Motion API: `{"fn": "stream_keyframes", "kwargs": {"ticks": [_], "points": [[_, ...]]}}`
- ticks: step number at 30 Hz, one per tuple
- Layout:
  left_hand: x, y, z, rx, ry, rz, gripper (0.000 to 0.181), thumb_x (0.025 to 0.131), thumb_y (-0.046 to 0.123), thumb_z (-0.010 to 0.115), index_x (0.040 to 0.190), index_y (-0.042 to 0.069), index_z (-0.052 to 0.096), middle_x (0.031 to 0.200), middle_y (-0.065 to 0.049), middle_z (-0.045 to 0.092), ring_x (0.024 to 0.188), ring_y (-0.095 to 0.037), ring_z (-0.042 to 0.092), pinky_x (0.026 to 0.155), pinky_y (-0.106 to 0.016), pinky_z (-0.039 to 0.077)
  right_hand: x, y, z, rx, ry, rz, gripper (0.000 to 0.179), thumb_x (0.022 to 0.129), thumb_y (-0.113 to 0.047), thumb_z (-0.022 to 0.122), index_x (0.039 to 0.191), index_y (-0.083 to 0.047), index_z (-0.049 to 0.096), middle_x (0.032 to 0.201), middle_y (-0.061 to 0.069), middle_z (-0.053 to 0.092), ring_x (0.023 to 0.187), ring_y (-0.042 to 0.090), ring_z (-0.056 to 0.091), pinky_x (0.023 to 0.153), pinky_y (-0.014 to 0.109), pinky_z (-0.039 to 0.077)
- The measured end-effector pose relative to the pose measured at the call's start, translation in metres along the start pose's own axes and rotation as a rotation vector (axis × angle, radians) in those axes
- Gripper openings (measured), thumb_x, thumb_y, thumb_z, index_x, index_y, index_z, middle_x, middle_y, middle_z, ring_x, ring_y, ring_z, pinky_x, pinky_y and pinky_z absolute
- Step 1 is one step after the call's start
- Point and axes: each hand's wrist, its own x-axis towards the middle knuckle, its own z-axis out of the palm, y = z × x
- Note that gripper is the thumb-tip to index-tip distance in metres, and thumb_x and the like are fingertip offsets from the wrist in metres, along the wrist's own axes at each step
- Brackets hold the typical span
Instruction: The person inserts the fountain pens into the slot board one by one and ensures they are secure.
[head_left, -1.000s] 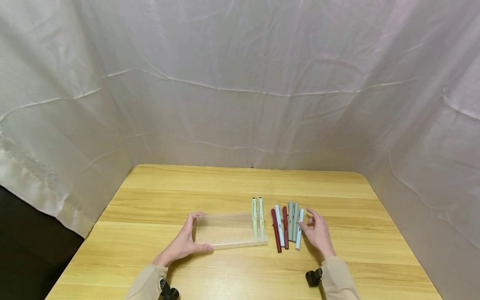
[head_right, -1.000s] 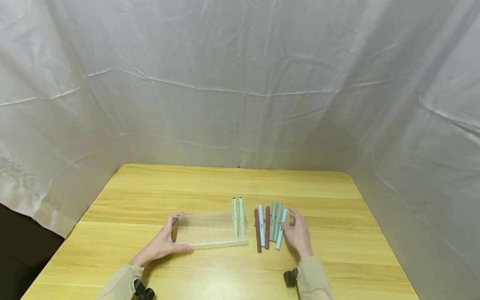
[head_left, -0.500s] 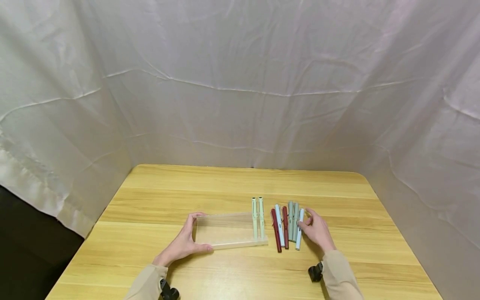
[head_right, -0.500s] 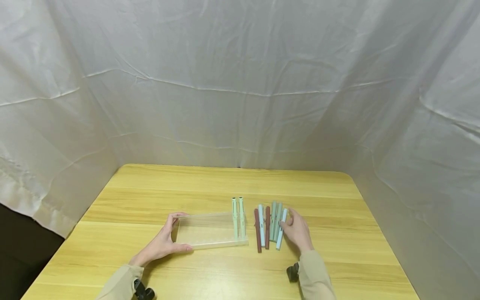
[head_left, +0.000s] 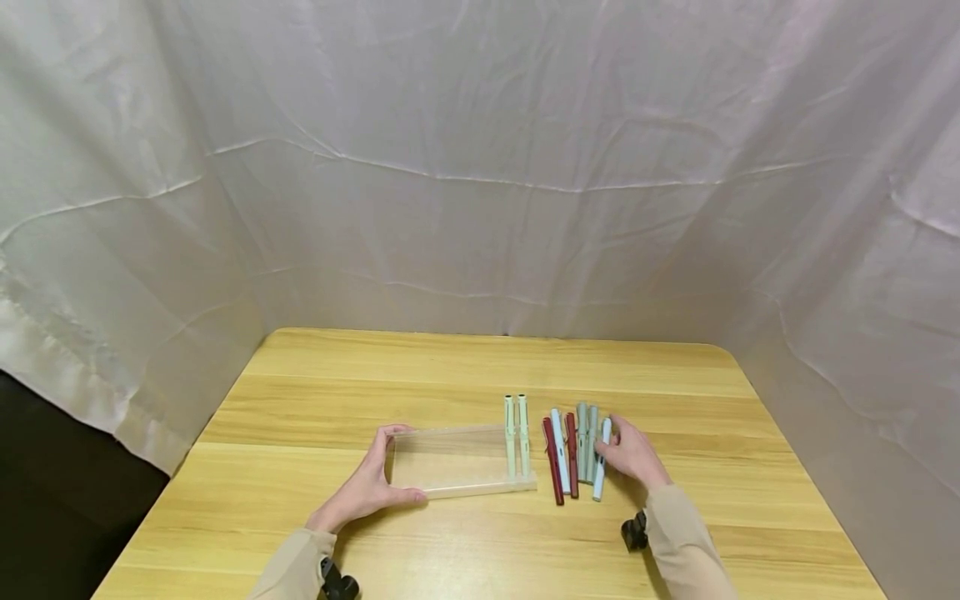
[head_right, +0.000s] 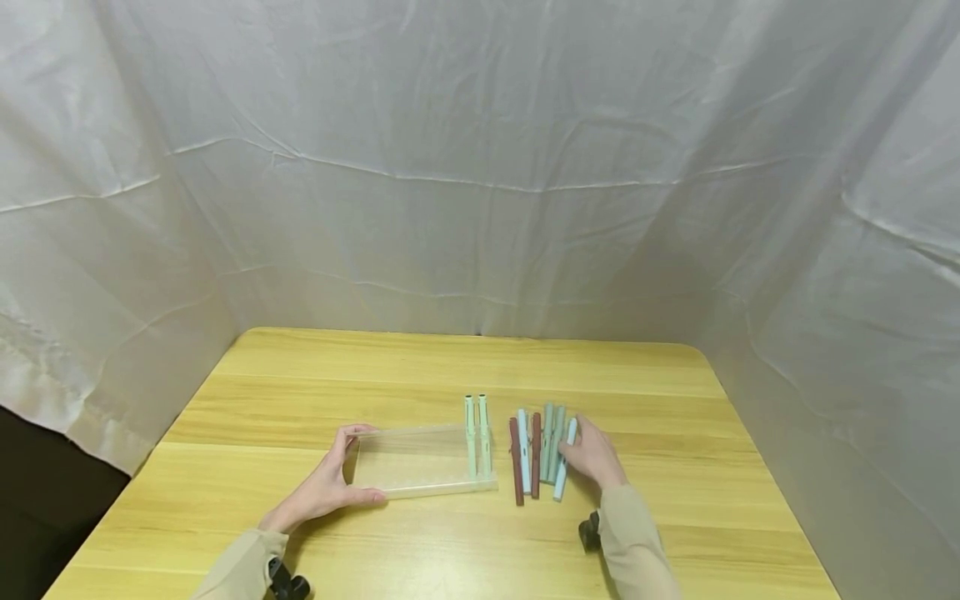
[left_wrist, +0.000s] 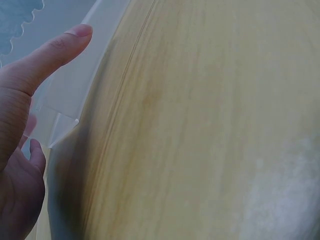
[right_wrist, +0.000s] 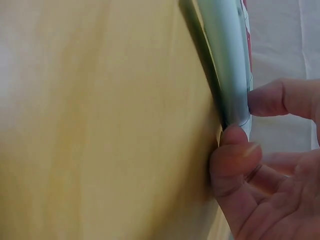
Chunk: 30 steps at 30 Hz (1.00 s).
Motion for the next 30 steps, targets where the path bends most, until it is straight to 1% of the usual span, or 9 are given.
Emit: {"fn": "stream_keyframes", "kwargs": {"ticks": [3,10,16,18,25,30], "points": [[-0.0006,-0.0001,-0.0002,0.008,0.002,0.014,0.101,0.067,0.032,0.094,0.143,0.011,0.032,0.152,-0.017,0.036,0.149,-0.042,0.028,0.125,-0.061,0.015,0.0012,-0.0006,-0.0005,-0.004,-0.008,-0.004,0.076,0.093,-0.016,0.062,0.154,0.008,0.024,0.081,0.008,0.057,0.053,0.015,0.051,0.052,0.029,0.049],[0.0005,0.0009,0.0005,-0.004,0.004,-0.018,0.103,0.064,0.031,0.095,0.143,0.012,0.032,0.153,-0.013,0.036,0.15,-0.038,0.027,0.126,-0.058,0.014,0.0019,-0.0017,-0.0002,-0.029,0.009,-0.012,0.072,0.091,-0.015,0.063,0.151,0.006,0.031,0.083,0.01,0.057,0.053,0.017,0.054,0.054,0.03,0.051],[0.0004,-0.0003,0.0006,-0.001,0.008,0.012,0.101,0.066,0.031,0.095,0.143,0.011,0.033,0.152,-0.017,0.036,0.149,-0.043,0.028,0.124,-0.064,0.016,0.0013,-0.0003,0.0008,-0.018,0.023,-0.013,0.072,0.09,-0.014,0.065,0.151,0.005,0.032,0.084,0.01,0.057,0.052,0.017,0.055,0.053,0.03,0.052],[0.0004,-0.0004,0.0006,0.002,0.005,0.014,0.101,0.067,0.031,0.094,0.143,0.011,0.032,0.152,-0.017,0.036,0.149,-0.043,0.027,0.124,-0.064,0.015,0.001,-0.0005,0.0008,-0.005,0.031,-0.012,0.072,0.09,-0.014,0.066,0.151,0.004,0.032,0.085,0.01,0.057,0.052,0.017,0.055,0.053,0.03,0.052],[0.0002,0.0008,-0.0003,-0.009,-0.002,-0.007,0.101,0.066,0.031,0.095,0.143,0.012,0.032,0.153,-0.014,0.036,0.15,-0.038,0.026,0.126,-0.058,0.013,-0.0018,-0.0049,0.0007,0.031,0.07,-0.004,0.074,0.09,-0.015,0.066,0.153,-0.001,0.031,0.085,0.008,0.056,0.057,0.016,0.055,0.054,0.028,0.051],[-0.0003,0.0013,-0.0007,-0.014,-0.009,-0.005,0.1,0.067,0.03,0.094,0.143,0.013,0.031,0.153,-0.011,0.035,0.151,-0.033,0.025,0.126,-0.056,0.011,-0.0048,-0.0088,0.0007,0.029,0.112,-0.028,0.072,0.092,-0.016,0.062,0.154,-0.003,0.029,0.087,0.008,0.055,0.064,0.017,0.054,0.059,0.028,0.049]]}}
